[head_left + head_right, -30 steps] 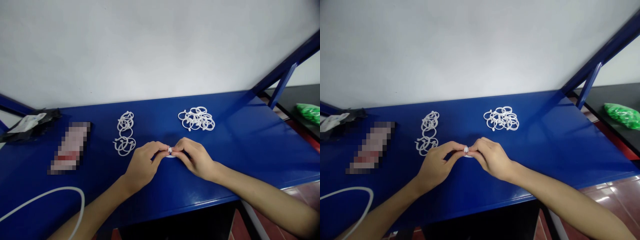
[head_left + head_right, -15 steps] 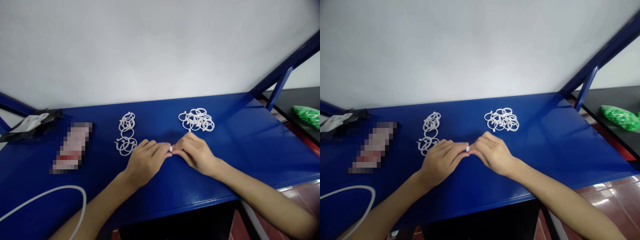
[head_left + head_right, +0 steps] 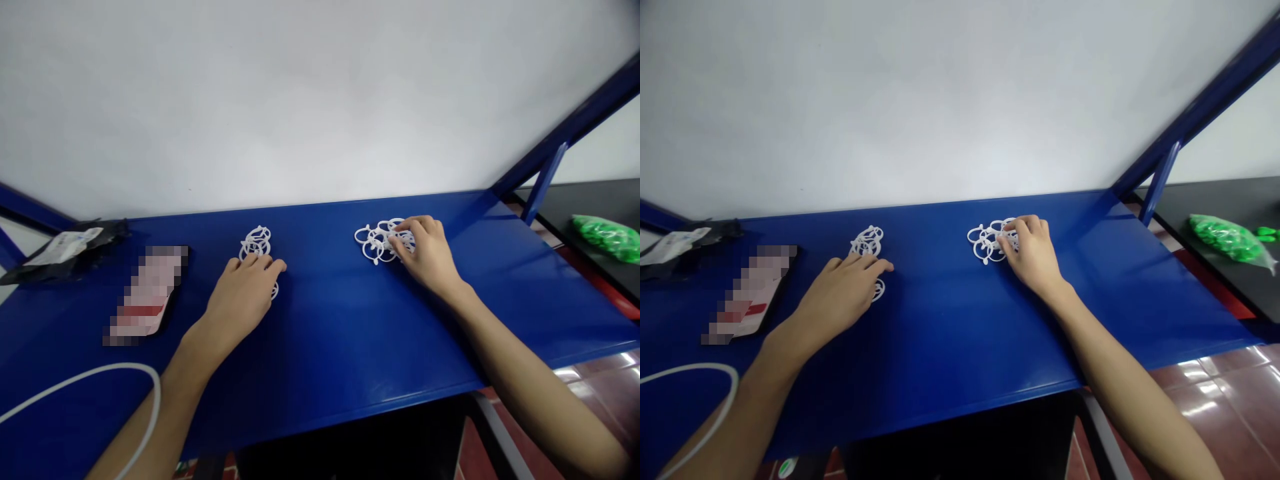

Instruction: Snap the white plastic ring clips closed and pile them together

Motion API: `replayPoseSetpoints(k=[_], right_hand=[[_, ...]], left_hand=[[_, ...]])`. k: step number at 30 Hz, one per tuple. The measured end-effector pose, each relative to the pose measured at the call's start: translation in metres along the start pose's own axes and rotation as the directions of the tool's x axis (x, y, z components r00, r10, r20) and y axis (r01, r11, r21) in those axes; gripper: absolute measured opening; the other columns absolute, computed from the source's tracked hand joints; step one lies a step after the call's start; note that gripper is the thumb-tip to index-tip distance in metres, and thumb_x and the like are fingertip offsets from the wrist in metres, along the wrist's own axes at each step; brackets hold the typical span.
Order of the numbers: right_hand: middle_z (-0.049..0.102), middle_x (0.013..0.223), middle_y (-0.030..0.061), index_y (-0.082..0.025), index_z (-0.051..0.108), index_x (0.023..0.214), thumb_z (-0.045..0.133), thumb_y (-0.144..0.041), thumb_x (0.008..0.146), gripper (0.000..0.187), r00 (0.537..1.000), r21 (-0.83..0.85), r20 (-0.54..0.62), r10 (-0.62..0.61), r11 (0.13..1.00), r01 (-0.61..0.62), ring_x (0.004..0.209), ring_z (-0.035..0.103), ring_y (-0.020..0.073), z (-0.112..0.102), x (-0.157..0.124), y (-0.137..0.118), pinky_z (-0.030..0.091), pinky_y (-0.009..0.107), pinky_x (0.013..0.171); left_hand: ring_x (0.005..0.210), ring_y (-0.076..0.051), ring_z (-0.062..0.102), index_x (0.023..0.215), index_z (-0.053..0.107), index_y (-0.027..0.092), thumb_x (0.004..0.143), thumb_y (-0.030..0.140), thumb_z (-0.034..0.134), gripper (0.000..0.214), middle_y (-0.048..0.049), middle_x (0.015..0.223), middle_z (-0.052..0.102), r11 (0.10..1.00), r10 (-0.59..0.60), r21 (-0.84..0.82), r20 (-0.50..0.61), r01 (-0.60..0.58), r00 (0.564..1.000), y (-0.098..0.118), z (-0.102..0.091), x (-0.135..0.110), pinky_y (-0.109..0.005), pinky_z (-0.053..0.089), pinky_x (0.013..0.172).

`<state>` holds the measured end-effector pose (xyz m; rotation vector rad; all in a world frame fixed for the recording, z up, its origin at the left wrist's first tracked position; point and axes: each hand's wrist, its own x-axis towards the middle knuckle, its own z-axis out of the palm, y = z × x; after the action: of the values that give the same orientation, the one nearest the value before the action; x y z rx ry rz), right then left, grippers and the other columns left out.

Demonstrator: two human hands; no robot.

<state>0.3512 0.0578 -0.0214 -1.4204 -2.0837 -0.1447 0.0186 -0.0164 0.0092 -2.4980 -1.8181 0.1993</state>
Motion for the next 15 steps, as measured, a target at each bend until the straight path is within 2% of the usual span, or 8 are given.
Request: replayPoseSetpoints(k=[3,6,10,15], right_hand=[[0.052,0.14,0.018,-0.015,0.057,0.132,0.053,-0.054,0.093,0.055,0.997,0.019,0.076,0.015,1.0,-0.017,0.128,0.048,0.0353,0.007,0.001,-0.001,0.042,0.056,0.106],[0.039,0.155,0.0143,-0.018,0.044,0.147,0.043,-0.062,0.095,0.068,0.972,-0.031,0.234,0.022,0.999,-0.015,0.145,0.03,0.0381,0.012,0.004,-0.003,0.03,0.06,0.115],[0.03,0.16,0.0076,-0.024,0.038,0.152,0.037,-0.069,0.094,0.073,0.924,-0.109,0.378,0.049,0.994,-0.008,0.148,0.023,0.0374,0.014,0.006,-0.008,0.023,0.057,0.12],[0.02,0.164,0.0069,-0.024,0.031,0.155,0.03,-0.077,0.09,0.084,0.908,-0.184,0.397,0.138,0.981,-0.068,0.149,0.017,0.04,0.014,0.005,-0.011,0.022,0.055,0.121]], left_hand=[[0.108,-0.03,0.058,0.119,0.061,0.022,0.089,0.006,0.043,0.039,-0.0087,0.115,0.066,1.0,0.013,-0.017,0.002,-0.013,1.0,0.003,0.0,0.001,-0.043,0.042,0.085],[0.108,-0.03,0.058,0.119,0.062,0.021,0.091,0.011,0.043,0.035,-0.0092,0.114,0.066,0.999,0.019,-0.028,-0.017,-0.019,1.0,0.003,0.002,0.001,-0.043,0.041,0.085],[0.108,-0.028,0.058,0.118,0.062,0.021,0.092,0.014,0.04,0.035,-0.0077,0.116,0.065,0.995,0.049,-0.084,-0.035,-0.052,0.998,0.001,0.004,0.0,-0.043,0.04,0.087],[0.11,-0.026,0.057,0.117,0.062,0.022,0.089,0.018,0.042,0.035,-0.006,0.117,0.064,0.985,0.086,-0.149,-0.042,-0.091,0.995,0.002,0.003,-0.003,-0.042,0.039,0.089]])
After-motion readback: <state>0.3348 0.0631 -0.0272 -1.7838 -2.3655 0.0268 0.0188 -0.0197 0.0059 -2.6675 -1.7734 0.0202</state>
